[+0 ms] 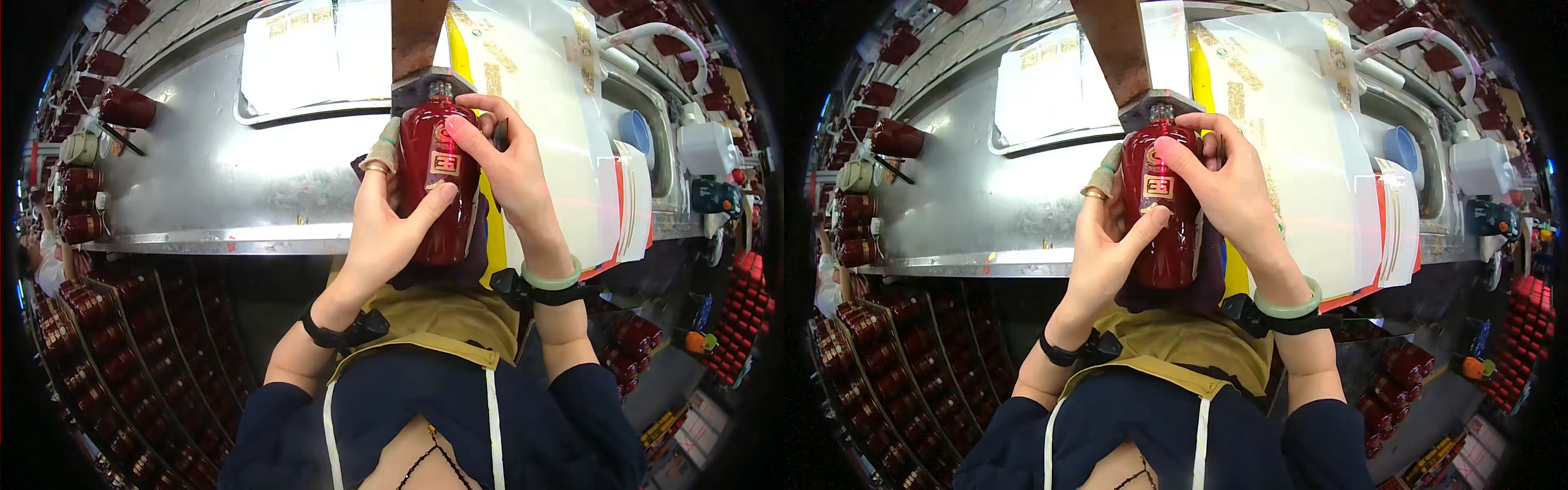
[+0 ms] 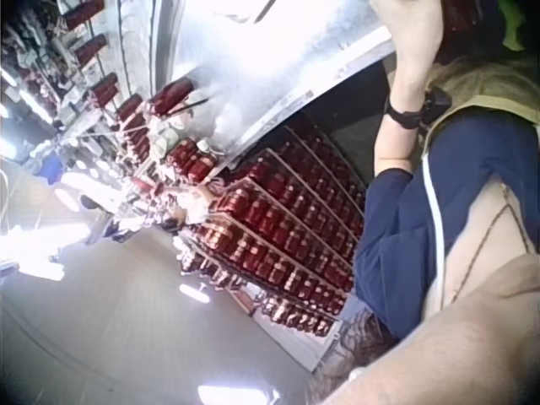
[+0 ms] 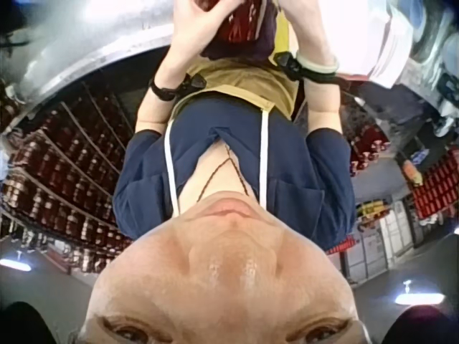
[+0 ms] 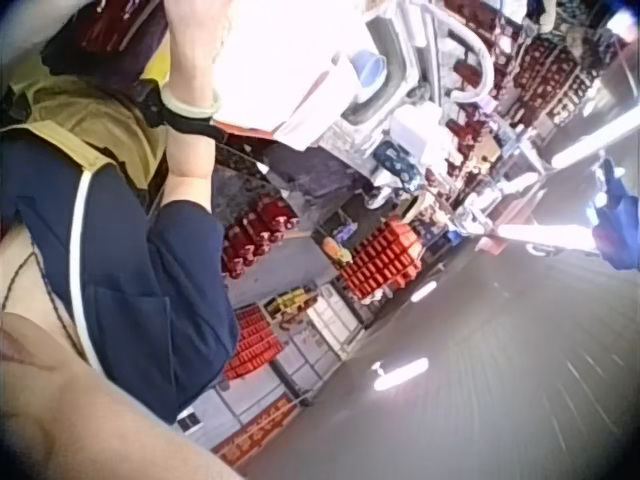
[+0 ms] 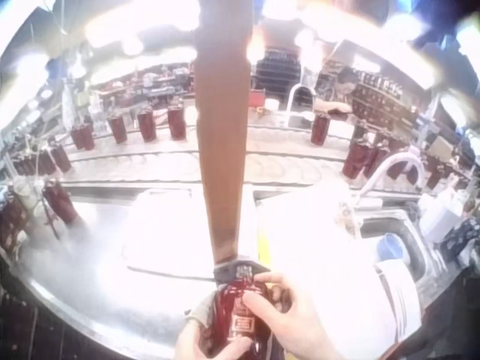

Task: Manually applying decorative labels and neck bands to red liquor bottles at an industrial workstation.

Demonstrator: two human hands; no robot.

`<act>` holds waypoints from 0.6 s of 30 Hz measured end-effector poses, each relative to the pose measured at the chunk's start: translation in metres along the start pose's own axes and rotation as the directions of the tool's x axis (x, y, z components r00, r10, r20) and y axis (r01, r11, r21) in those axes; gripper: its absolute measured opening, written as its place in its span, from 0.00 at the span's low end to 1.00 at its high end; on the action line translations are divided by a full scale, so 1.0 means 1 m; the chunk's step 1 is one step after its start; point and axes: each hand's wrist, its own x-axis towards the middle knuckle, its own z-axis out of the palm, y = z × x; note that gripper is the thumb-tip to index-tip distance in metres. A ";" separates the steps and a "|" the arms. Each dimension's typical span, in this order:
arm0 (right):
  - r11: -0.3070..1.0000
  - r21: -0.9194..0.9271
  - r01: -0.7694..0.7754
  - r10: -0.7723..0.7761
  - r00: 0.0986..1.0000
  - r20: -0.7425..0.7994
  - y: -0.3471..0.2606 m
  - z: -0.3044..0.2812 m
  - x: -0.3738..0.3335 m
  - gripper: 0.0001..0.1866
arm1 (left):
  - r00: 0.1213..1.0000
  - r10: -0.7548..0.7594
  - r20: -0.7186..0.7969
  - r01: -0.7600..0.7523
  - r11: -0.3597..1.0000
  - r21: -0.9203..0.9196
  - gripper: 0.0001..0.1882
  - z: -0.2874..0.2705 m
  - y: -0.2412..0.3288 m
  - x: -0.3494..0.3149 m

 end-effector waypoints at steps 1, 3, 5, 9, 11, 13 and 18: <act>1.000 -0.005 -0.024 0.024 1.000 -0.009 0.000 0.000 0.001 0.24 | 1.000 0.017 -0.012 -0.017 1.000 0.010 0.37 0.003 0.000 0.001; 0.999 -0.010 -0.050 0.050 0.999 -0.016 -0.001 -0.001 0.002 0.24 | 0.999 0.011 -0.036 -0.011 1.000 0.001 0.38 0.008 0.003 0.000; 0.999 -0.027 -0.036 0.036 0.999 -0.004 -0.002 -0.001 0.002 0.24 | 0.999 0.012 -0.038 -0.013 1.000 -0.015 0.38 0.008 0.002 0.000; 0.998 0.002 -0.064 0.064 0.998 -0.003 -0.005 0.000 0.002 0.23 | 0.999 0.022 -0.044 -0.024 0.999 -0.039 0.38 0.009 0.000 0.001; 0.998 -0.015 -0.055 0.055 0.998 -0.008 -0.007 0.001 0.001 0.23 | 0.999 -0.011 -0.041 0.011 1.000 -0.014 0.38 0.007 0.001 0.001; 0.998 -0.034 -0.047 0.046 0.999 -0.013 -0.007 0.001 0.000 0.23 | 0.999 0.003 -0.035 -0.004 1.000 -0.019 0.38 0.006 -0.001 0.002; 0.999 -0.014 -0.051 0.051 0.998 -0.026 -0.006 0.001 0.001 0.22 | 0.999 -0.003 -0.037 0.002 0.999 -0.034 0.38 0.007 0.000 0.002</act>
